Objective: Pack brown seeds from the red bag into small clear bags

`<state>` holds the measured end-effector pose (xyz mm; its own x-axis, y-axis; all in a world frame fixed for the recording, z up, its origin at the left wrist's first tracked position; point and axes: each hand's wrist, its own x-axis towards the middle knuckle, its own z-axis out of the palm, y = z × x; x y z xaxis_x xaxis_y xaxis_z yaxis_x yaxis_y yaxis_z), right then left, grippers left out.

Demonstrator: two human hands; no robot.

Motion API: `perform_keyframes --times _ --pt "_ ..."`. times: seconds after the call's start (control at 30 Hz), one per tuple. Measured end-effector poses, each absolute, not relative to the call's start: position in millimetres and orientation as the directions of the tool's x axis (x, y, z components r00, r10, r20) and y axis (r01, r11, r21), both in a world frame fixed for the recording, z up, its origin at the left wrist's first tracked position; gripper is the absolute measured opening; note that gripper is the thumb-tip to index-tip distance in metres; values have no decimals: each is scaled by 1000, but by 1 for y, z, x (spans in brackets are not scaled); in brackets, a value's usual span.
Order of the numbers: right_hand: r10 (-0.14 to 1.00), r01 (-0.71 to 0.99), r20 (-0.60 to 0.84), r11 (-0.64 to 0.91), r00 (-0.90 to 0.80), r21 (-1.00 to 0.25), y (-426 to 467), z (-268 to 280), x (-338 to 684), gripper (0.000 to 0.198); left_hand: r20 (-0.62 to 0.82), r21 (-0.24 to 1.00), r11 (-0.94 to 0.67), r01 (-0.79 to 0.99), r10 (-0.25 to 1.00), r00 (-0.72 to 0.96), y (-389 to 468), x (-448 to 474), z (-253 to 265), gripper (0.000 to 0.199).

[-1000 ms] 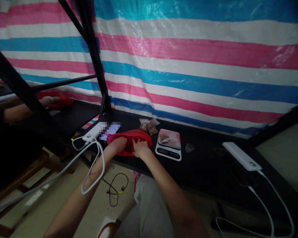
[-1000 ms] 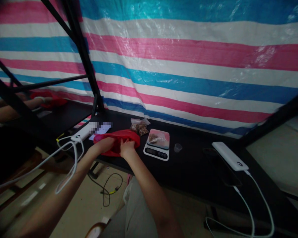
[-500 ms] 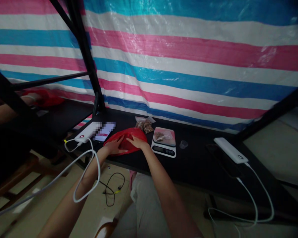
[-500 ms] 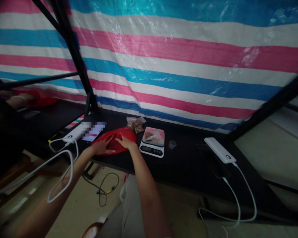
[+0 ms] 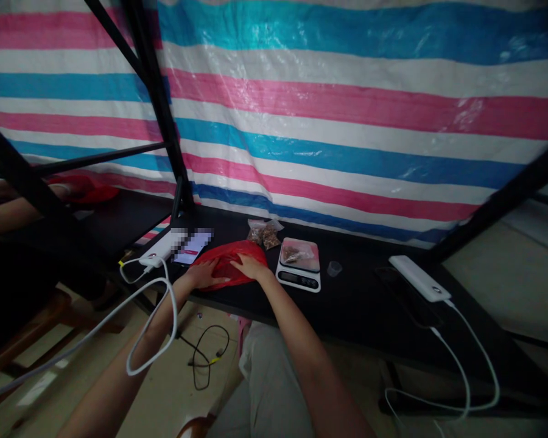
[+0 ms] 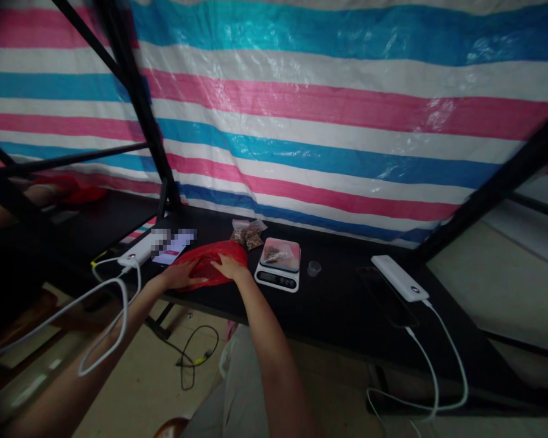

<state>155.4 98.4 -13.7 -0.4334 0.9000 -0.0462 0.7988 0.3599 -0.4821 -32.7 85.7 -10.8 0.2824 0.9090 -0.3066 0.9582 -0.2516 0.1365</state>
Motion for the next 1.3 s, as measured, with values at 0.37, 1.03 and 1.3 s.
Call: perform_keyframes --times 0.37,1.03,1.3 --pt "854 385 455 520 -253 -762 41 25 180 34 114 -6 -207 978 972 206 81 -10 3 52" --pt "979 553 99 -16 177 -833 92 -17 350 16 526 797 -510 324 849 41 118 171 -2 31" --pt "837 433 546 476 44 -765 127 10 311 15 491 869 -488 -79 871 20 163 166 -26 33"
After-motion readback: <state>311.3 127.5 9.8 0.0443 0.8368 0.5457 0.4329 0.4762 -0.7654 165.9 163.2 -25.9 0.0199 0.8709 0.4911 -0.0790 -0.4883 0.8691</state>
